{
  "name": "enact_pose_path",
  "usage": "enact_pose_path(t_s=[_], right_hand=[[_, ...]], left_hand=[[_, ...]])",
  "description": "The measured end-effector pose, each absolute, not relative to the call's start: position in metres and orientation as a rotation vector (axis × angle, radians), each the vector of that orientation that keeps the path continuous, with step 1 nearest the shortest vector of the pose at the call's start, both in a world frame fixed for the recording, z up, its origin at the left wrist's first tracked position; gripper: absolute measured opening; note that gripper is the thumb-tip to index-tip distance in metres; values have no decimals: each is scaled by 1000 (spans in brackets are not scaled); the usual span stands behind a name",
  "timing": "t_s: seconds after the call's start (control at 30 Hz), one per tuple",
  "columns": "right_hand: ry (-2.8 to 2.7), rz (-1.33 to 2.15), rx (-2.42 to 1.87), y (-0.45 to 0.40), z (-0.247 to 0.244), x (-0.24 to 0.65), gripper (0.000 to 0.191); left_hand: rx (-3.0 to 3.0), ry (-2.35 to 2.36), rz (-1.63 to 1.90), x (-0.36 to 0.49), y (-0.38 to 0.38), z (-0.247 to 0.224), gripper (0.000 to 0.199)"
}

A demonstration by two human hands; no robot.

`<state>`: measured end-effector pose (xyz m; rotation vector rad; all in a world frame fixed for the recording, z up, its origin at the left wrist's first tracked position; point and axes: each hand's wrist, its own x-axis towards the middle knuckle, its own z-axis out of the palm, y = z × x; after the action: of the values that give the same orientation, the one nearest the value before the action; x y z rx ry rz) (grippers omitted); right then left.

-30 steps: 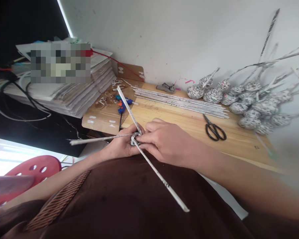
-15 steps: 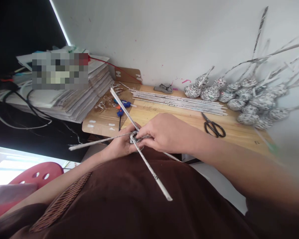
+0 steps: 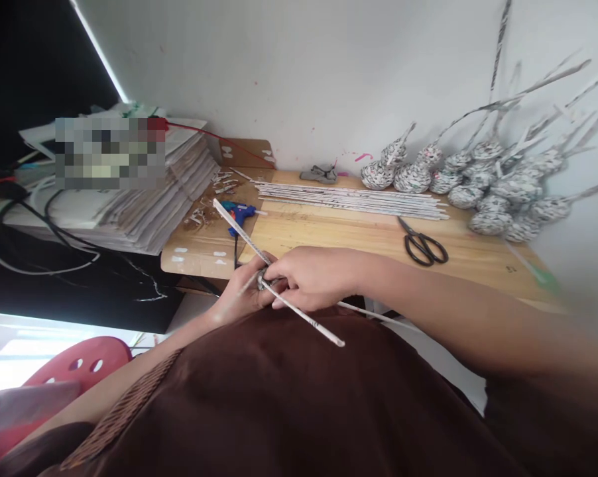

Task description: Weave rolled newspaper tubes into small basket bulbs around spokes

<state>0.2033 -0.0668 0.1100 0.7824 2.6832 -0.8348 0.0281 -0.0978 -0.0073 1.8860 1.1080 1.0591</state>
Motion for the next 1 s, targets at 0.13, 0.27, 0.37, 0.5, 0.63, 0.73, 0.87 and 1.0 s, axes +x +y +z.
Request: enact_pose_path(t_s=[0.13,0.27,0.37,0.5,0.63,0.73,0.87,1.0], right_hand=[[2780,-696,871,-68,113,202,16],[2735,-752,858,-69,104,197,15],[2729,-716,841,-68,98,195,17],[2719,-688,802,-69,105,194,26],[2710,-621,946,-69,109,191,28],[2651,-773,891,-66,101,188,25],[2729,-702,878,-65,99,188,30],[3083,-592,974,-79,104,199,24]], left_hand=[[1948,1090,1080,26,-94,-3,29],[1935,1174,1085,30,-98,-11,32],[1882,1186,1044,31,-102,-19,26],[1913,1179,1061,28,-98,-14,22],[1984,1023,1089,28,-94,-9,26],[1890,1149,1085,31,-96,-19,28],[1807,1101,1127,29,-94,-21,32],[1831,1074,1342,25,-84,7,26]])
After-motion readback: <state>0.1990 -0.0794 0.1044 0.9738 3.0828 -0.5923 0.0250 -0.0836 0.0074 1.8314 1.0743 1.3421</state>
